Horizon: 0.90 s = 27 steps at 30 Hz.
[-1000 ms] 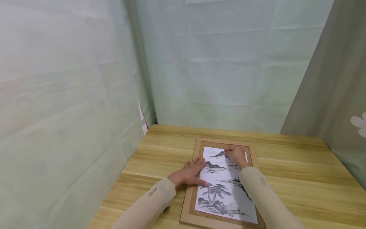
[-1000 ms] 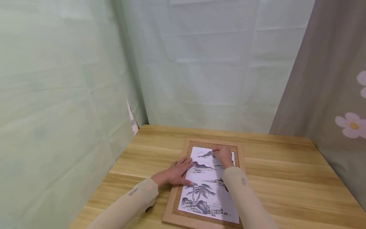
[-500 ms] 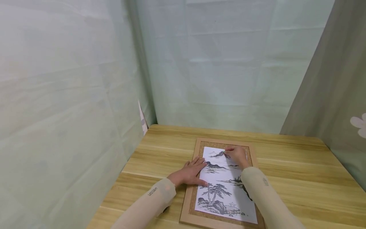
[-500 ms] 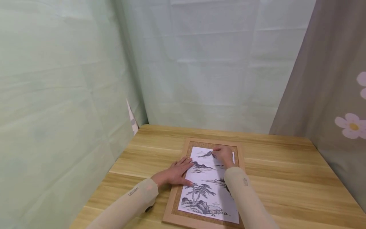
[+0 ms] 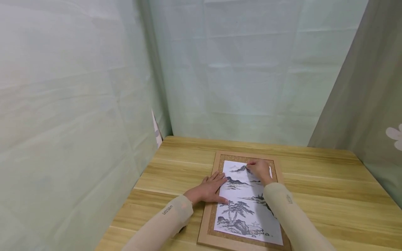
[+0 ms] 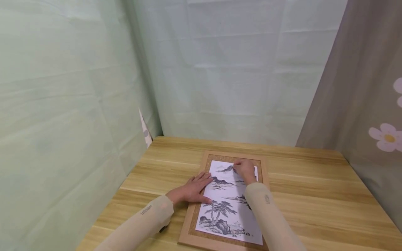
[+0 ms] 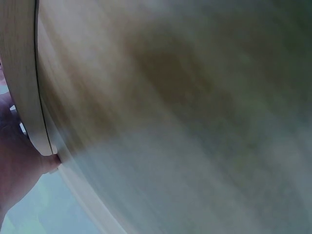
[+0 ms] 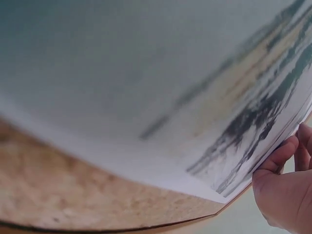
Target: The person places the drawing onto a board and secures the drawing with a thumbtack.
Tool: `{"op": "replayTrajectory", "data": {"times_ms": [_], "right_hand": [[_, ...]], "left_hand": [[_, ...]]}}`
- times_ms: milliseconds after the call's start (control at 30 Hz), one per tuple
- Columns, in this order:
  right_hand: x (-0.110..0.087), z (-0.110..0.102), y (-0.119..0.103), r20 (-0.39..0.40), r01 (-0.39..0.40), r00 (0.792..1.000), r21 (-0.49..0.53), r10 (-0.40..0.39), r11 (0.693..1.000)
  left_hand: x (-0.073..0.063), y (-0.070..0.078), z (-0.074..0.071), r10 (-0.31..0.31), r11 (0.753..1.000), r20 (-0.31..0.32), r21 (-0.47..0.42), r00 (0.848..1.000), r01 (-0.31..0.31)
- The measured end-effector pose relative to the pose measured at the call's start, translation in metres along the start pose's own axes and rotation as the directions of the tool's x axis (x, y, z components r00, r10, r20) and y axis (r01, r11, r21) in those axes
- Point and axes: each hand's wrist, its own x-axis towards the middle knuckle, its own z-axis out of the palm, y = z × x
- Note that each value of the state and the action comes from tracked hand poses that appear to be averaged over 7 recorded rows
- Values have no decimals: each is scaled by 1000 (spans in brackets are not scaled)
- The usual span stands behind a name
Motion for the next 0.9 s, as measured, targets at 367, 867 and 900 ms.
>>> {"op": "replayTrajectory", "data": {"times_ms": [367, 867, 900], "right_hand": [[-2, -2, -1, 7, 24, 1000, -56, -24, 998], [-5, -7, 4, 109, 83, 992, -117, -70, 990], [-6, -8, 3, 112, 77, 992, -103, -65, 992]], "left_hand": [[0, 2, 2, 2, 1000, -7, 0, 1000, -2], [1, 2, -3, 7, 1000, -1, -1, 1000, -7], [2, 2, -4, 6, 1000, 1, 4, 1000, -6]]}}
